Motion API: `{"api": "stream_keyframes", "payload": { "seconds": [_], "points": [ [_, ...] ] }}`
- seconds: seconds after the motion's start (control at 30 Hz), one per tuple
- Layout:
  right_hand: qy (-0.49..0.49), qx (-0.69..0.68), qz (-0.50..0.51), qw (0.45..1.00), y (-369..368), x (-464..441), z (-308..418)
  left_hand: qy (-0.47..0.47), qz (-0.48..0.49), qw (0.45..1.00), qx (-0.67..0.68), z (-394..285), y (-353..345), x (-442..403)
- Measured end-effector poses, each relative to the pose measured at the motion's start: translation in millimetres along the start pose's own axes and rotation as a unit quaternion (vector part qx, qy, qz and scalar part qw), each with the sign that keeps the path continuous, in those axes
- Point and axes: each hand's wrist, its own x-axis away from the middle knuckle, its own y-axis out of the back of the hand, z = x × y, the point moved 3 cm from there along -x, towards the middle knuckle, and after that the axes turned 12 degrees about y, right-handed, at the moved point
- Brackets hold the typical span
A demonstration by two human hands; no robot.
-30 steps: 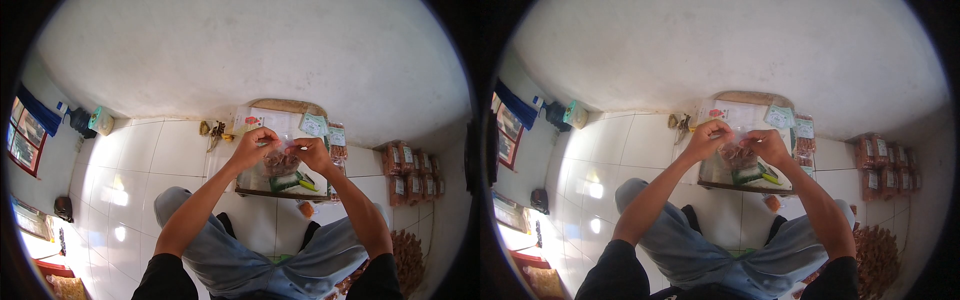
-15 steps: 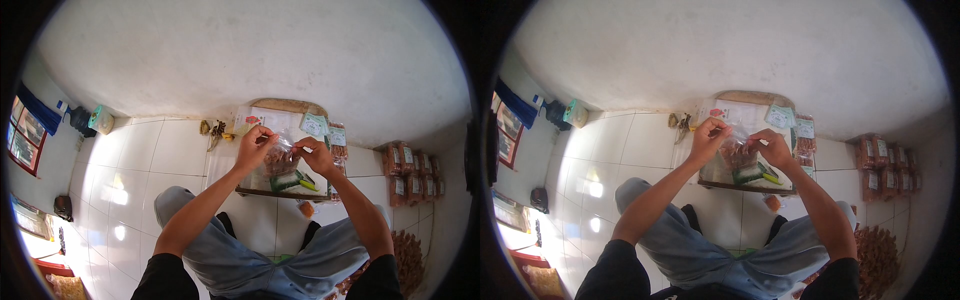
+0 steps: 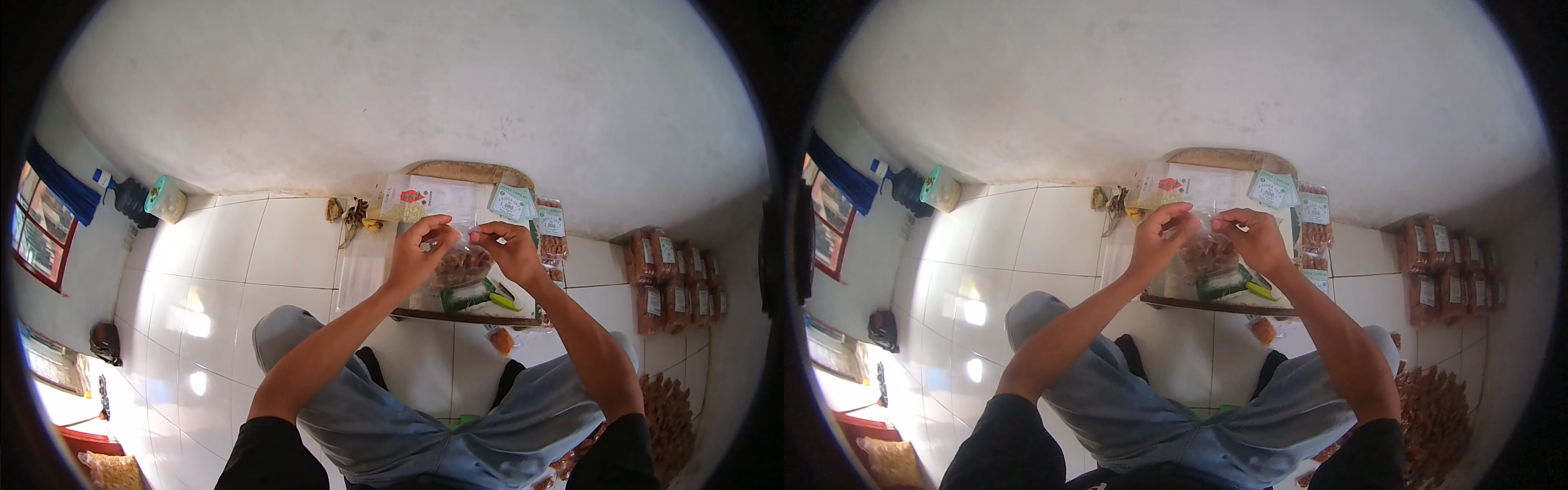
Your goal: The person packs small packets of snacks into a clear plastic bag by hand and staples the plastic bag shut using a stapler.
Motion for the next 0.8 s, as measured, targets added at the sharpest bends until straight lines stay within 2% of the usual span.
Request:
{"api": "stream_keyframes", "payload": {
  "seconds": [0.03,0.07,0.13,0.37,0.47,0.53,0.63,0.77,0.8],
  "points": [
    [0.005,-0.013,-0.007,1.000,0.4,0.3,-0.1,-0.043,-0.013,0.998,-0.034,0.0,-0.1,2.7],
    [0.005,-0.013,-0.007,1.000,0.6,0.6,-1.3,-0.044,-0.013,0.998,-0.034,2.5,1.7,4.0],
    [0.028,-0.005,-0.014,1.000,2.7,1.0,-3.5,0.020,0.024,0.996,-0.079,7.8,3.0,5.1],
    [0.020,0.024,0.016,0.999,6.1,0.4,-2.2,-0.008,0.022,0.999,-0.046,3.4,-1.6,4.9],
    [0.019,0.015,0.011,1.000,5.7,1.7,-0.5,0.012,0.025,0.999,-0.033,4.0,-3.9,6.0],
    [0.011,0.007,-0.003,1.000,5.9,2.1,3.5,0.057,0.053,0.997,0.016,3.7,-5.9,7.8],
    [0.010,0.000,-0.007,1.000,6.0,2.8,0.6,0.016,0.062,0.998,0.011,7.7,-9.6,6.5],
    [0.022,0.006,-0.002,1.000,4.9,2.6,1.9,0.061,0.089,0.994,0.021,13.4,-10.2,3.9],
    [0.050,0.062,0.004,0.997,6.9,2.3,13.1,0.046,0.081,0.996,0.002,11.1,-10.4,3.5]
  ]
}}
